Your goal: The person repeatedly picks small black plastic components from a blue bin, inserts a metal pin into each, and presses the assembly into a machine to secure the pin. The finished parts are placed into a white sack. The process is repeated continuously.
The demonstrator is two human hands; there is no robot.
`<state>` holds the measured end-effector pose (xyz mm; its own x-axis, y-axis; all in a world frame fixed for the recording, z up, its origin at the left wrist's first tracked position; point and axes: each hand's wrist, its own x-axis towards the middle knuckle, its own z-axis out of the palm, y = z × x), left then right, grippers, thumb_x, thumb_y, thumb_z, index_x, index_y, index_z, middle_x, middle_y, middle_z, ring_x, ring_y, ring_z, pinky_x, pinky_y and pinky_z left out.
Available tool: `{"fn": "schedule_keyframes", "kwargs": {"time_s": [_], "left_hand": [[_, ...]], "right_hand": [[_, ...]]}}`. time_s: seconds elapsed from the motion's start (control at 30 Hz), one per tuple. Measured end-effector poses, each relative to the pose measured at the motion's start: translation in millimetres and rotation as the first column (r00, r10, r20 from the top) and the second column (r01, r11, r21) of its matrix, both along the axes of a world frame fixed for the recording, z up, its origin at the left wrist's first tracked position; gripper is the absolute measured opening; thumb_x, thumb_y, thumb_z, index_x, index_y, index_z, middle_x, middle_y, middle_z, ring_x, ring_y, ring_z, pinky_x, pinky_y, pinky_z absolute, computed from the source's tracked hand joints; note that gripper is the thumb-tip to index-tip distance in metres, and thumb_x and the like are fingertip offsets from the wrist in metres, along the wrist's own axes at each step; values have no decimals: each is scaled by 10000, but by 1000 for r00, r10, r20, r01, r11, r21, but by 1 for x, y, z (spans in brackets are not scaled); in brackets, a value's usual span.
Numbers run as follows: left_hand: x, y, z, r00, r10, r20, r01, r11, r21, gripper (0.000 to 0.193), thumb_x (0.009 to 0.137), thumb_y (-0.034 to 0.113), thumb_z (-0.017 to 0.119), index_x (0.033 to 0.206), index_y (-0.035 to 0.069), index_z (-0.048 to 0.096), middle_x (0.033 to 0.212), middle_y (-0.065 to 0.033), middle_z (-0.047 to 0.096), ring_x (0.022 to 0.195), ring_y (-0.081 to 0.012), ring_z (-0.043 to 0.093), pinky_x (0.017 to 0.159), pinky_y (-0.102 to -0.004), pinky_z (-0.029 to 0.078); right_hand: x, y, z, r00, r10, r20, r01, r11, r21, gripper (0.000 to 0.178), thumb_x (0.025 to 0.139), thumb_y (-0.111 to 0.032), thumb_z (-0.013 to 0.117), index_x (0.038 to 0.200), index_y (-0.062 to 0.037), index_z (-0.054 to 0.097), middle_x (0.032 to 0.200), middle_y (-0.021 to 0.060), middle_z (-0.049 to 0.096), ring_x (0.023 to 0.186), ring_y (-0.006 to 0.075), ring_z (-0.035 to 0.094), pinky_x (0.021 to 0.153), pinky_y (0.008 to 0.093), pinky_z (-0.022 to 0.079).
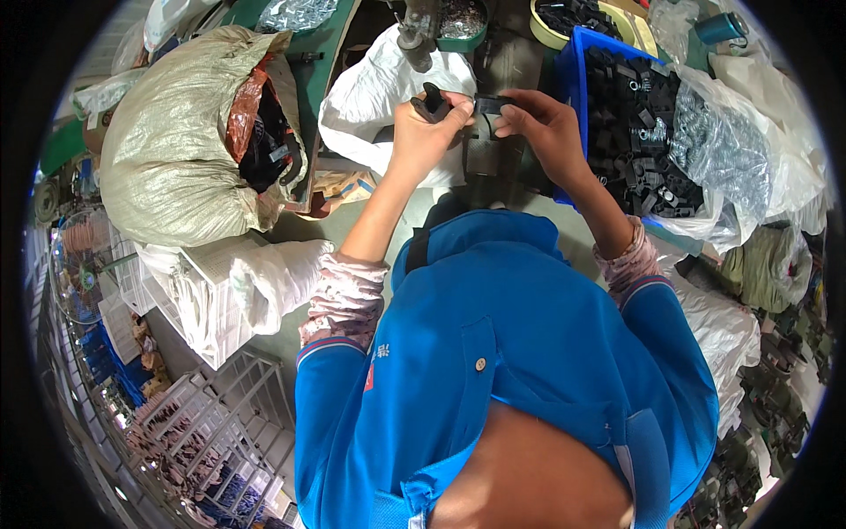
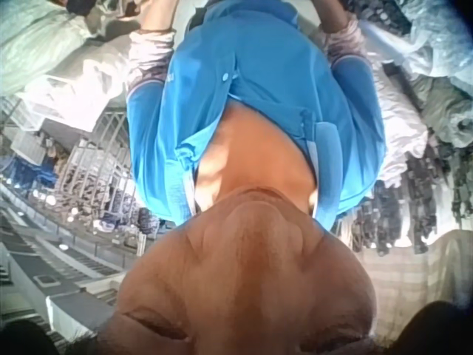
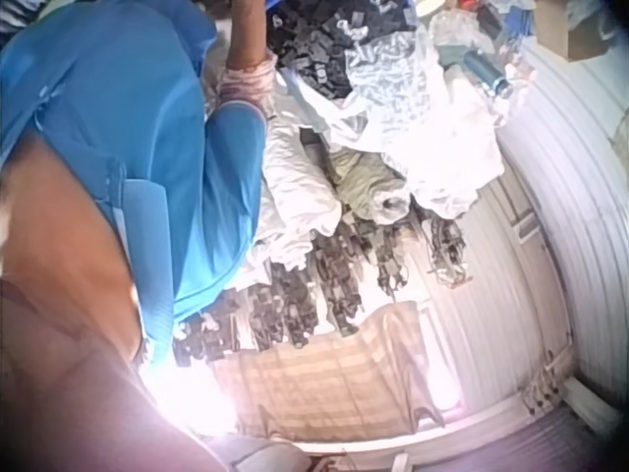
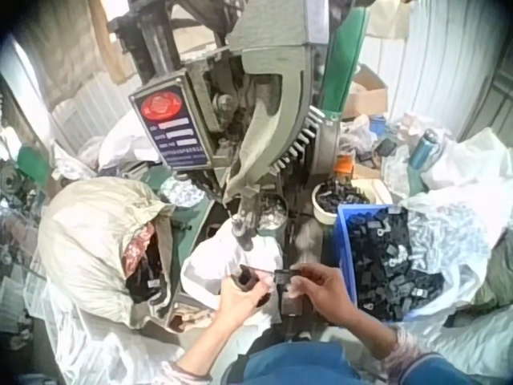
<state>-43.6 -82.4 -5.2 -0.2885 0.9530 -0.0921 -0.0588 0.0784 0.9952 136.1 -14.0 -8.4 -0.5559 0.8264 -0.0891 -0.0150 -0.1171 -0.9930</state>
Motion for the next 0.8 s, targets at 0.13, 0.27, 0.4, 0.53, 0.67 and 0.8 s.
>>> {"fn": "schedule_keyframes", "kwargs": {"time_s": [0.13,0.27,0.4,0.53,0.67,0.8], "left_hand": [[-1,0,-4,982,-29,188,30,1000,-3,149,842,89,663,928,-9,592,777,-60,619,697,-121,604,598,-250,500],[-14,-9,-1,768,-56,638,200,967,-157,232,863,74,605,1027,19,450,850,-79,517,684,-178,572,580,-325,514],[2,-19,10,717,-73,693,246,957,-153,181,904,76,528,1041,-13,451,883,-101,500,816,-198,552,730,-485,573],[8,-25,-1,777,-260,573,374,923,-89,283,921,117,556,1174,-8,526,1012,-101,605,968,-200,612,808,-456,563],[15,-26,4,853,-268,448,375,912,-168,332,897,128,598,1205,25,530,1111,-96,621,902,-184,646,659,-321,581],[22,-25,6,847,-299,440,409,895,-180,314,892,129,604,1188,54,531,1131,-84,626,884,-178,658,601,-286,561]], "right_hand": [[5,10,-11,993,-30,-118,2,973,-230,325,909,-145,594,1172,44,569,955,100,657,829,148,640,761,263,525],[15,19,-5,993,-17,-117,-15,962,-271,327,916,-186,585,1171,17,570,992,74,646,887,151,627,786,273,506],[26,34,0,996,13,-83,-32,971,-236,302,916,-182,584,1145,13,555,998,74,630,904,155,622,818,281,501],[27,40,11,987,58,-152,-92,969,-230,340,898,-205,613,1134,35,565,1023,113,620,928,182,622,867,311,504],[26,40,12,980,103,-173,-137,970,-200,331,899,-194,608,1131,39,574,1034,125,614,933,193,619,864,317,516],[24,36,6,982,105,-154,-129,980,-154,266,911,-165,593,1106,15,590,978,53,618,897,129,616,819,289,534]]}}
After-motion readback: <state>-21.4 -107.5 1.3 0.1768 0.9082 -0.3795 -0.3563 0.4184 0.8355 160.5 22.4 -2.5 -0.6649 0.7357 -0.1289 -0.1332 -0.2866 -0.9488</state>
